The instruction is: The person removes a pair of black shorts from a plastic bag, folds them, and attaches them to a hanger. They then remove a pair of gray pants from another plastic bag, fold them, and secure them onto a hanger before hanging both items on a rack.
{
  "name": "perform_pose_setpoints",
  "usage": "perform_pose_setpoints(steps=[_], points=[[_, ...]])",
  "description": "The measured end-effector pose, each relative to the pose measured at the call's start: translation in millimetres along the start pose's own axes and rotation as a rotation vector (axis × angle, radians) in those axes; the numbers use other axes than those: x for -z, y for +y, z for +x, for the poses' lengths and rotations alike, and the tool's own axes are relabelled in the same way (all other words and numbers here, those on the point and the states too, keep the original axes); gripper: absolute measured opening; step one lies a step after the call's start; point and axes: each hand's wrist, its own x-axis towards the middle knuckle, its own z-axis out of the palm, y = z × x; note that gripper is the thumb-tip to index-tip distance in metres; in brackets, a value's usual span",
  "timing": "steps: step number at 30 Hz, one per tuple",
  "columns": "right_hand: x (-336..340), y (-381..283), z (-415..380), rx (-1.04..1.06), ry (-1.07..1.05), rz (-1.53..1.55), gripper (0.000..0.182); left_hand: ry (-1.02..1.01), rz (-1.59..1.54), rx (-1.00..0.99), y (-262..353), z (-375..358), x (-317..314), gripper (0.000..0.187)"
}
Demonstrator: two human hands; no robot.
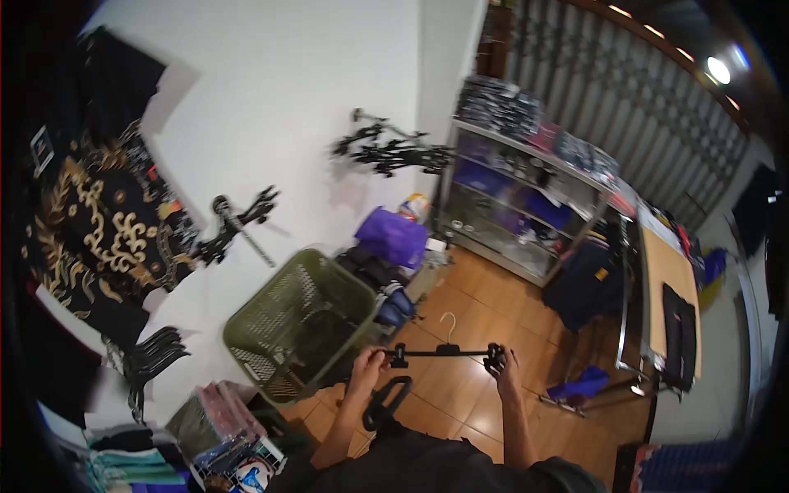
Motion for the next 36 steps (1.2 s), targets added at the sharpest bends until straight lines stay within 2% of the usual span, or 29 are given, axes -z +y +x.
perform_pose_setpoints(steps=[1,4,7,10,14,18,23,26,30,36], points=[[30.3,-8.7,-29.4,-0.003,0.103,0.078,0.024,-0.020,-0.063,0.091,-5.8,-18.9,-35.4,0.019],[146.4,-6.4,-81.0,0.029,0.270,0.179,0.021,-0.164,0.038,0.233,-51.0,-48.6,-109.7,0.015],[241.9,-10.3,-133.1,0.091,0.428,0.218,0.021,-0.288,-0.019,0.322,-80.7,-75.4,-191.5,0.012],[317.8,-14.4,-178.1,0.176,0.541,0.265,0.022,-0.453,0.211,0.303,-97.5,-96.8,-271.5,0.011],[369.3,-45.7,-241.8,0.254,0.678,0.271,0.018,-0.656,0.243,0.218,-116.4,-122.6,-364.5,0.017],[413.5,-45.0,-276.6,0.294,0.860,0.346,0.017,-0.860,0.358,0.220,-137.1,-131.7,-433.6,0.021],[464.4,-46.5,-301.3,0.291,0.959,0.438,0.013,-0.948,0.357,0.306,-167.5,-136.7,-516.9,0.018],[498.7,-61.2,-301.9,0.308,0.985,0.390,0.013,-1.027,0.271,0.418,-189.0,-129.0,-571.7,0.014],[549.2,-94.5,-288.7,0.312,1.039,0.316,0.009,-1.064,0.315,0.425,-219.3,-121.5,-654.4,0.011],[620.6,-171.2,-259.6,0.418,1.071,0.176,0.017,-1.176,0.317,0.283,-249.8,-109.7,-791.8,0.019]])
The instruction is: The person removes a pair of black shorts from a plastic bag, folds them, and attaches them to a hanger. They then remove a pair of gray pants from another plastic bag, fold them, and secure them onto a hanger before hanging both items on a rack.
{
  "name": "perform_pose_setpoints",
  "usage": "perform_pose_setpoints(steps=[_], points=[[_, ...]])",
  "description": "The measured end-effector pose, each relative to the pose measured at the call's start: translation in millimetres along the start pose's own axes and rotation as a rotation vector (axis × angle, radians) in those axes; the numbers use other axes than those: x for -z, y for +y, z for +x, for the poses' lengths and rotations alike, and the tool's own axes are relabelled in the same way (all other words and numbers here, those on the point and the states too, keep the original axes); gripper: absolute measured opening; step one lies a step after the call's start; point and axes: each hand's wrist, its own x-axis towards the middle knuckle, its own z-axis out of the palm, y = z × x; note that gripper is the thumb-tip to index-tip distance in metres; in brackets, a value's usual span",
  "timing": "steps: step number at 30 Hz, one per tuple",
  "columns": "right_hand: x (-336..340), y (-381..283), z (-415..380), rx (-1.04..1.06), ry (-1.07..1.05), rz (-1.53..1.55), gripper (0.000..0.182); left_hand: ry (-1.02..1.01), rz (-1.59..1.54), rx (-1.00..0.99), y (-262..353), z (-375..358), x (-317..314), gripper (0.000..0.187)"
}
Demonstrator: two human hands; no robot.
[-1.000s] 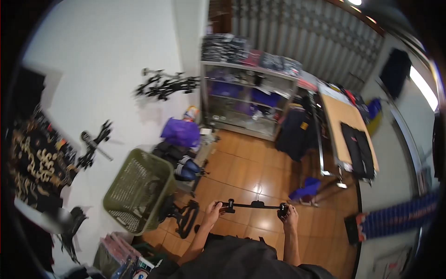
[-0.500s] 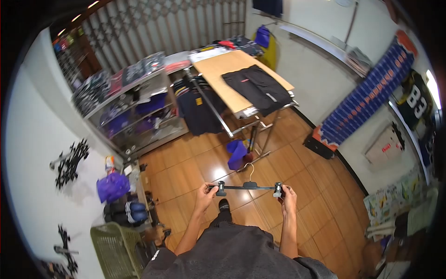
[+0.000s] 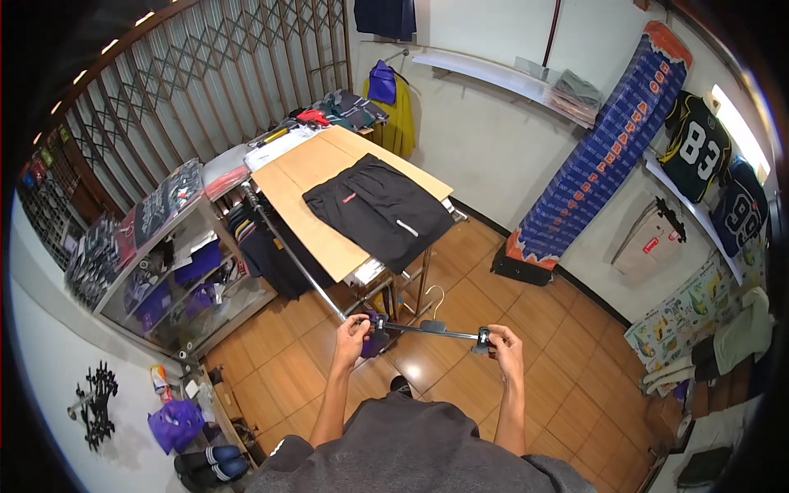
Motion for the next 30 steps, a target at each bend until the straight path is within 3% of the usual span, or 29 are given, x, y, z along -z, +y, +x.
perform_pose_setpoints(steps=[10,14,24,30], points=[[-48.1,-57.1,137.7,0.112,-0.144,-0.203,0.017,0.086,-0.020,-0.025,47.0,116.1,-19.6,0.020],[-81.6,-54.0,220.2,0.320,-0.366,-0.477,0.023,0.181,-0.081,-0.062,56.6,153.5,-6.4,0.022],[-219.1,-117.1,435.6,0.512,-0.658,-0.567,0.025,0.466,-0.083,-0.133,69.3,270.9,13.7,0.021],[-323.2,-119.4,561.2,0.758,-0.780,-0.546,0.027,0.723,0.167,-0.205,87.0,355.9,26.8,0.034]])
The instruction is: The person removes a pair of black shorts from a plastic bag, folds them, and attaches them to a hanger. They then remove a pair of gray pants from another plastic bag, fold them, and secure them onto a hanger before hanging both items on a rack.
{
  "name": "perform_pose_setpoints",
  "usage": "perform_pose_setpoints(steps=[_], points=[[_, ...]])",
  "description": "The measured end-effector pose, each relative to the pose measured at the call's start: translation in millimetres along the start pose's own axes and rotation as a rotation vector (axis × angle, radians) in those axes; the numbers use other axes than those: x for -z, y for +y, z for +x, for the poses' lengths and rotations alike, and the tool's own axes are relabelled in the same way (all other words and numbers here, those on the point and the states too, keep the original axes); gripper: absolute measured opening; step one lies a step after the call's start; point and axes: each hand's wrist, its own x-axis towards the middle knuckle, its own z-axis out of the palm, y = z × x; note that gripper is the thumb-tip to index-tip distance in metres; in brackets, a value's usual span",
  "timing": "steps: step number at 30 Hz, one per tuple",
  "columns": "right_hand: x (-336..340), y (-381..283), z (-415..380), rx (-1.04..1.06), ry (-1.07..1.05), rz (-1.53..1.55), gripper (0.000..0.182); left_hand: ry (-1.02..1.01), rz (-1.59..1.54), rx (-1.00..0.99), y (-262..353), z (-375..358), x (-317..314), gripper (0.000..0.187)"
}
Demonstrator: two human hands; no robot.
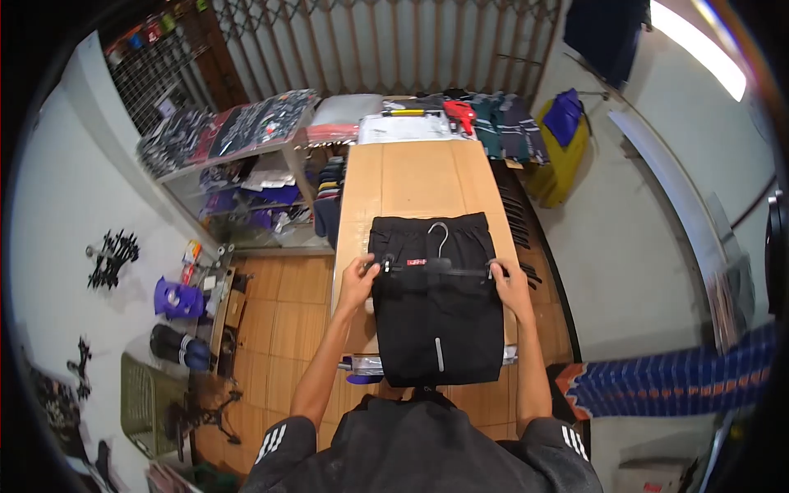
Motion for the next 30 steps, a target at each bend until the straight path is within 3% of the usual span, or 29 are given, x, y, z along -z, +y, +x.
perform_pose_setpoints(steps=[4,7,10,14,17,20,26,30], points=[[-25.5,38.7,84.2,0.016,-0.048,-0.053,0.029,0.263,0.367,-0.250,-53.1,83.1,-11.2,0.042],[-47.5,52.8,131.2,0.018,-0.078,-0.034,0.028,0.450,0.336,-0.145,-9.0,95.9,-35.3,0.044],[-70.3,72.0,165.8,0.009,-0.076,-0.050,0.027,0.484,0.307,-0.093,-8.5,123.0,-40.5,0.044],[-87.6,85.7,194.7,-0.032,-0.092,-0.074,0.028,0.500,0.305,-0.175,-22.5,147.3,-41.1,0.063],[-90.0,86.3,200.1,-0.070,-0.140,-0.158,0.032,0.395,0.496,-0.267,-33.4,144.1,-42.3,0.074],[-88.9,81.6,200.1,-0.121,-0.160,-0.214,0.032,0.402,0.607,-0.174,-37.3,142.2,-47.0,0.080],[-120.7,46.9,192.1,0.169,0.113,-0.407,0.033,0.432,0.681,-0.180,-27.7,135.7,-53.2,0.082],[-167.9,12.5,195.0,0.350,-0.118,-0.215,0.037,0.422,0.714,-0.181,-30.7,137.3,-53.8,0.081]])
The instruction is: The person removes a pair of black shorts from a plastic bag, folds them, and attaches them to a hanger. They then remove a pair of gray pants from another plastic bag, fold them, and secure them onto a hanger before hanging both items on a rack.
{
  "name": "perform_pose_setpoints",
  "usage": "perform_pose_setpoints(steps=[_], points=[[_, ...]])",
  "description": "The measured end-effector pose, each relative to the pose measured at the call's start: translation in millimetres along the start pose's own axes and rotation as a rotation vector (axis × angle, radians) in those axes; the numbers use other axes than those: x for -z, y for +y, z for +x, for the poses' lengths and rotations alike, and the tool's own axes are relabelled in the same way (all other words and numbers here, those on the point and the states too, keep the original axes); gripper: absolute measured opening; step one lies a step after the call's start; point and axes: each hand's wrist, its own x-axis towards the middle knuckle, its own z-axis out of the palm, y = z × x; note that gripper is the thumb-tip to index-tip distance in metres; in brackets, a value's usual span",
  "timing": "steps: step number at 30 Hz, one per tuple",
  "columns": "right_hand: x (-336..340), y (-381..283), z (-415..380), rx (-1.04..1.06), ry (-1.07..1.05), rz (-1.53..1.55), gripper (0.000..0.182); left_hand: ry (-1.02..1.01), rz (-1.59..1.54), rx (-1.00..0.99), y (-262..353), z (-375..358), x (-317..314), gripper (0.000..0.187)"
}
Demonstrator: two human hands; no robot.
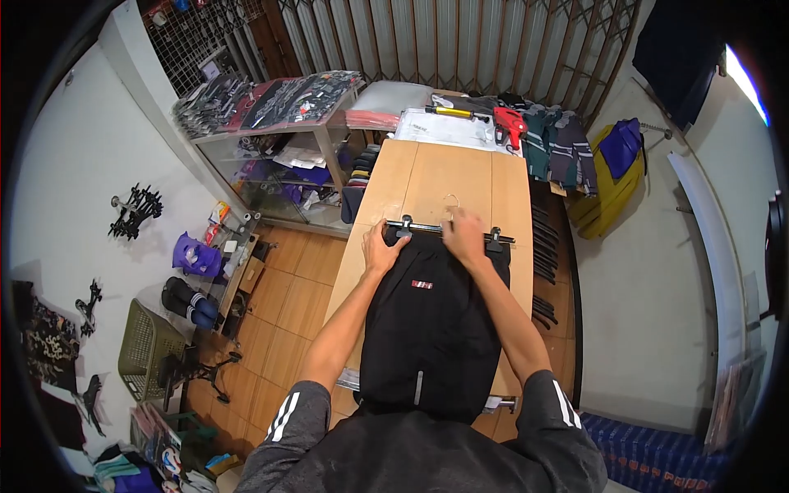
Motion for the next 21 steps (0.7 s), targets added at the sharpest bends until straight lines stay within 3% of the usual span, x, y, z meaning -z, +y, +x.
perform_pose_setpoints(steps=[2,7,12,18,21], points=[[-22.1,-18.7,9.5,0.087,-0.039,-0.001,0.040,0.010,0.011,-0.013,-0.4,0.2,-2.1,0.081],[-61.7,-29.7,30.3,0.007,-0.404,0.046,0.047,0.058,0.064,-0.059,-0.8,-0.1,1.4,0.088],[-82.6,-14.1,48.9,-0.024,-0.544,0.140,0.047,-0.128,-0.057,0.119,-7.2,11.3,8.4,0.087],[-90.0,-6.9,63.3,-0.076,-0.435,0.358,0.041,-0.354,-0.078,0.292,-6.0,33.3,12.2,0.066],[-85.4,-14.3,72.5,-0.202,-0.401,0.453,0.046,-0.244,-0.172,0.236,-14.4,32.1,2.1,0.055]])
